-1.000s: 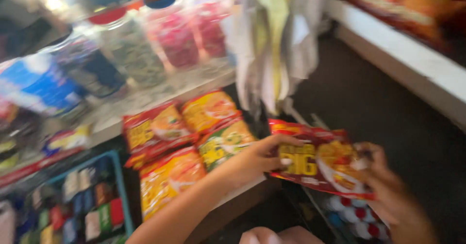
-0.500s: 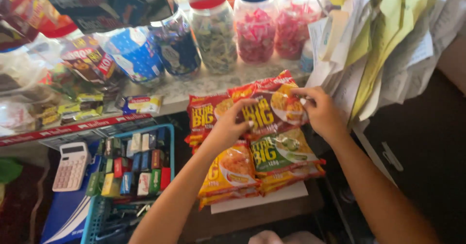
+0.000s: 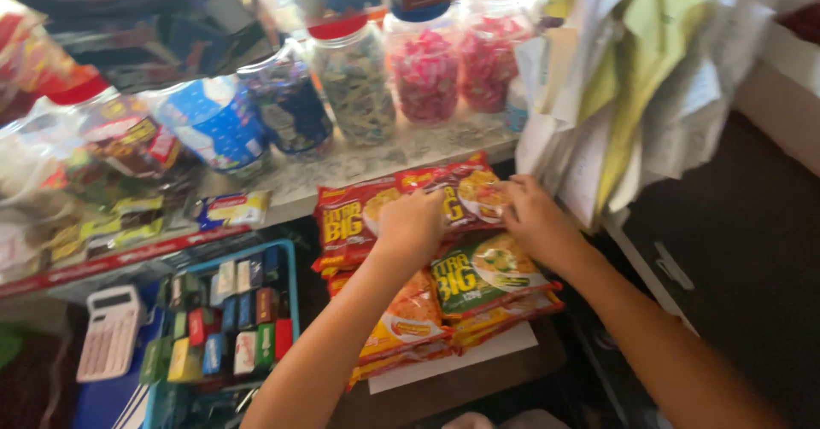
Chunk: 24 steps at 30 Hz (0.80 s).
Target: The person repeatedly picks up packets of instant noodles from a lower shelf and places them on a counter. They handle multiple packets of different brands, including green and red packaging, stacking them on the surface.
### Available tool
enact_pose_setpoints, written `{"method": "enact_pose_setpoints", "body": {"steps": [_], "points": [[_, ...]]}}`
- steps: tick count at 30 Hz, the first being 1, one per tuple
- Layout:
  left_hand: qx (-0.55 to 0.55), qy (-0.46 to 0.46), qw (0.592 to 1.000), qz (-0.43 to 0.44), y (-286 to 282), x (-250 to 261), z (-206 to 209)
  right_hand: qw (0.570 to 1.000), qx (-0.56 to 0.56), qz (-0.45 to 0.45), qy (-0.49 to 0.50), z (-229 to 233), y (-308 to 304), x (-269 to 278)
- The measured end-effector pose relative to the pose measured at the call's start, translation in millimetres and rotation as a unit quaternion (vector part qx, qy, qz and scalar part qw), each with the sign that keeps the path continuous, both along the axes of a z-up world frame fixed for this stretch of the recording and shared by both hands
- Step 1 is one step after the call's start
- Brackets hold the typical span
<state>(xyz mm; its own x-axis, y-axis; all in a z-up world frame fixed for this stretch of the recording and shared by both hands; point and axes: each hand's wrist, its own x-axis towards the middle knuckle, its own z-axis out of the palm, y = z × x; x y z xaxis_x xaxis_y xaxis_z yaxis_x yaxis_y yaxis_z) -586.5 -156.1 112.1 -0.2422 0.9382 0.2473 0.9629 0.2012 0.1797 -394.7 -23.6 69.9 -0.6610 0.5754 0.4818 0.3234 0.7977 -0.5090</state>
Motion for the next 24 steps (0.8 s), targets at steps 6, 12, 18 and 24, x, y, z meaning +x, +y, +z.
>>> {"method": "enact_pose_setpoints", "body": {"steps": [6, 12, 18, 24], "points": [[0.078, -0.046, 0.981, -0.174, 2, 93, 38, 0.992, -0.115, -0.012, -0.043, 63, -57, 82], [0.012, -0.09, 0.938, -0.336, 43, 207, 63, 0.96, -0.217, -0.178, -0.016, 81, -77, 205], [0.017, -0.118, 0.856, -0.502, 90, 339, 51, 0.906, -0.194, -0.375, 0.018, 53, -92, 367], [0.029, -0.151, 0.779, -0.608, 207, 495, -101, 0.803, -0.128, -0.553, 0.182, -104, -112, 624]]}}
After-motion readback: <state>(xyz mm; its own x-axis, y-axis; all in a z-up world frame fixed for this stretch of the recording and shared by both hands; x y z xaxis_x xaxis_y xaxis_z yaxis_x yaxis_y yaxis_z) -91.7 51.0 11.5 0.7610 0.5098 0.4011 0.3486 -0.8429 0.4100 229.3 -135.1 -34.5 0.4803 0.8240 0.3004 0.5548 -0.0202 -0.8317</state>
